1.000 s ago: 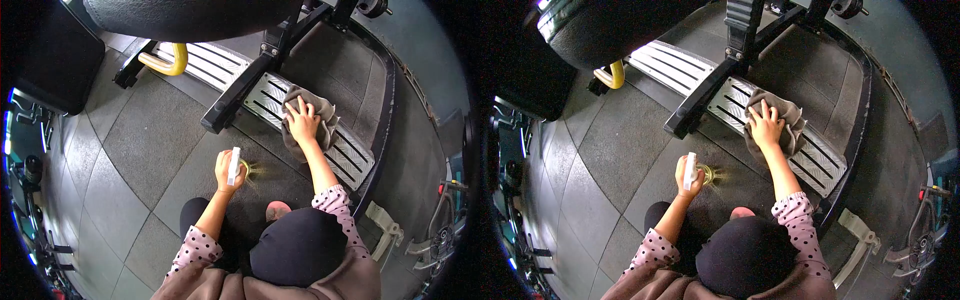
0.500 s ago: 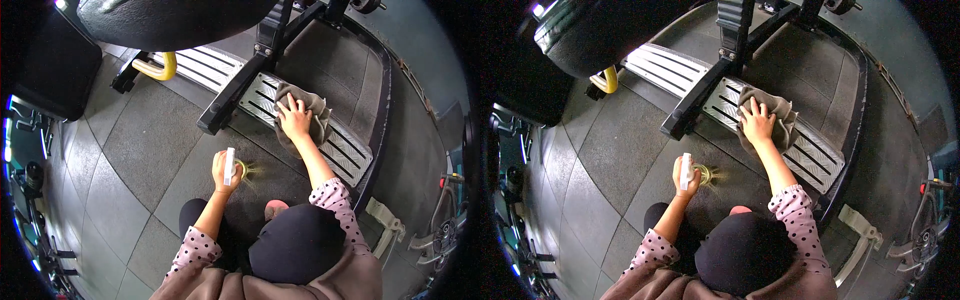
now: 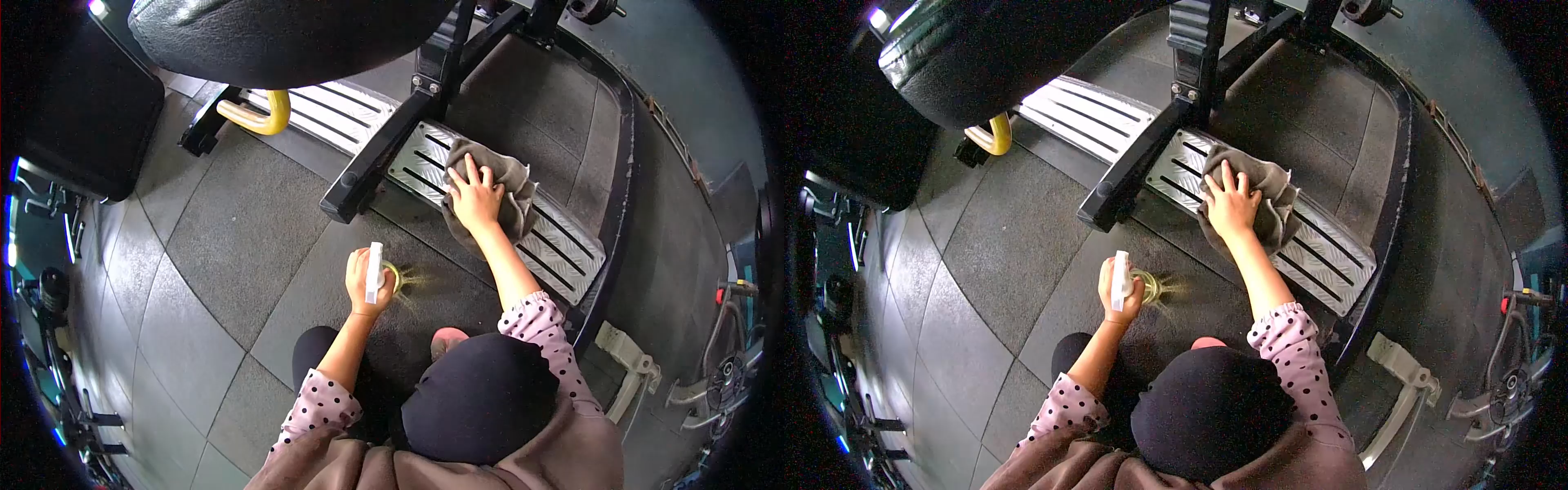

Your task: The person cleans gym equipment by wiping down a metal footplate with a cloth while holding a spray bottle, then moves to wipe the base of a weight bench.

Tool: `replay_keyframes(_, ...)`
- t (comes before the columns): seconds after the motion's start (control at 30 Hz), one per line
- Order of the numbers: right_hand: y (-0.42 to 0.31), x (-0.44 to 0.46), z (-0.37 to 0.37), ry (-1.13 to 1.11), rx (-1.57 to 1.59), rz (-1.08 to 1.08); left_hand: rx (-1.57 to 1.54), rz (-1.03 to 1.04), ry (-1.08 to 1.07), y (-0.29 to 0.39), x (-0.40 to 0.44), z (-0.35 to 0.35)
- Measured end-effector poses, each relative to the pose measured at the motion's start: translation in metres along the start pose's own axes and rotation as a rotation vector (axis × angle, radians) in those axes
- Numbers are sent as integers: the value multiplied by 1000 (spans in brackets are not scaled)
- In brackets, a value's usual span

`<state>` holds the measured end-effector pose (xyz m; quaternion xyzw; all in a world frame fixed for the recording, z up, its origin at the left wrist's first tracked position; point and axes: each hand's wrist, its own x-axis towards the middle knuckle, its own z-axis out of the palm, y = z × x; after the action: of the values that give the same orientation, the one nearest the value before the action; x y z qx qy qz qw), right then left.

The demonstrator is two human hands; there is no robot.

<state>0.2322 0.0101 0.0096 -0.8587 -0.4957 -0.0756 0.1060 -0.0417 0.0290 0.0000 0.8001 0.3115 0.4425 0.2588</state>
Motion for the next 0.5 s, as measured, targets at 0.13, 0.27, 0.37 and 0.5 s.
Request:
replay_keyframes(0.13, 24, -3, -8, 19, -1, 120, -42, -16, 10, -4, -3, -3)
replay_keyframes(0.27, 54, -39, -28, 13, -40, 197, -36, -22, -2, -4, -3, -3)
replay_keyframes(0.37, 69, -85, -29, -7, -81, 194, -23, -19, 8, -3, 0, -1)
replay_keyframes(0.5, 63, -82, -28, -12, -127, 169, -14, -21, 20, 0, 0, 0)
